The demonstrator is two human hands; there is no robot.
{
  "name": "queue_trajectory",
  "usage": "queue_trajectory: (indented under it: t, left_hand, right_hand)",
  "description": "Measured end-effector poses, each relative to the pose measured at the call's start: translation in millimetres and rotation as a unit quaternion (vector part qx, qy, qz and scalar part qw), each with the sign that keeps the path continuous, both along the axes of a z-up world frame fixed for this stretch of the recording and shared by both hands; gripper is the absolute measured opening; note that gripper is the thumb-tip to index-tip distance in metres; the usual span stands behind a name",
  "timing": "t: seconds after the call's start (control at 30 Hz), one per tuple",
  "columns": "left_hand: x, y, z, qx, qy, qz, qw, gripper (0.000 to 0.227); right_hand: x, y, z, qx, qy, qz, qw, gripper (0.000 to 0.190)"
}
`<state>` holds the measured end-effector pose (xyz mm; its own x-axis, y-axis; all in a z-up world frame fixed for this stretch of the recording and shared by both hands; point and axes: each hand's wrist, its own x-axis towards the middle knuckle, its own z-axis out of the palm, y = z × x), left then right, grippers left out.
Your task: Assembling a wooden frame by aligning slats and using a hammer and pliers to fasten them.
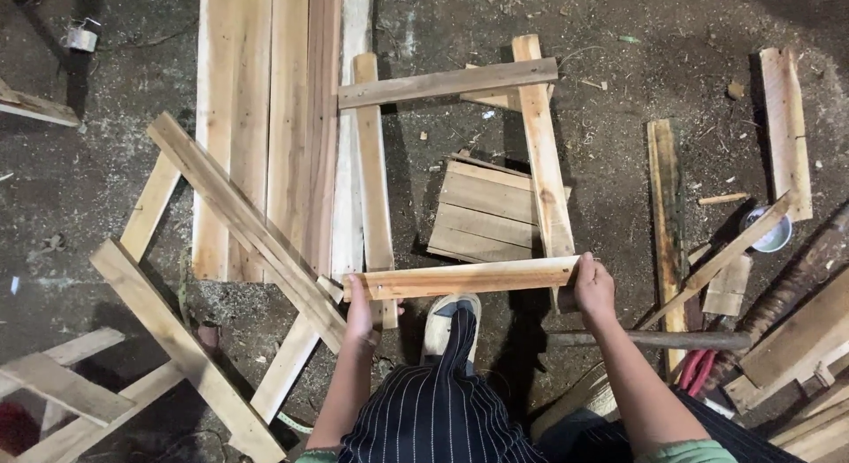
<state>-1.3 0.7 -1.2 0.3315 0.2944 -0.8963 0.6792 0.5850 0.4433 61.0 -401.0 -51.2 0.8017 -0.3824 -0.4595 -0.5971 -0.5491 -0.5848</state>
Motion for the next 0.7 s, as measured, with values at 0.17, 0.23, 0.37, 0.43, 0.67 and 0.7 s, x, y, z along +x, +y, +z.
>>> queue_trajectory:
  t: [0.17,0.23,0.37,0.43,0.67,0.7]
  left_hand:
    - [-1,0,0,0.002,0.006,-0.007,1.0,0.101]
    - [-1,1,-3,-0.007,0.011,-0.013,1.0,0.103]
    - [1,-3,11,-0.005,0.0,0.003,1.0,0.102]
    - [0,-2,9,-0.002,-0.004,-0.003,1.0,0.105]
    - [-11,-6,2,0.043,-0.018,-0.003,0.999,0.104]
    - [-12,-7,2,0.05,-0.013,-0.007,0.999,0.107]
  right_hand:
    - [-2,1,-3,0.011,-0.01,-0.002,1.0,0.065]
    - [-2,0,-3,0.015,-0.011,-0.009,1.0,0.065]
    - [-2,11,15,0.019,-0.012,-0.018,1.0,0.066]
    - [-1,26,40,0.031,-0.012,-0.031,0.999,0.071]
    - [-2,38,52,0.047,-0.015,-0.079,0.996,0.069]
    - [-2,39,52,0.039,-0.023,-0.096,0.994,0.064]
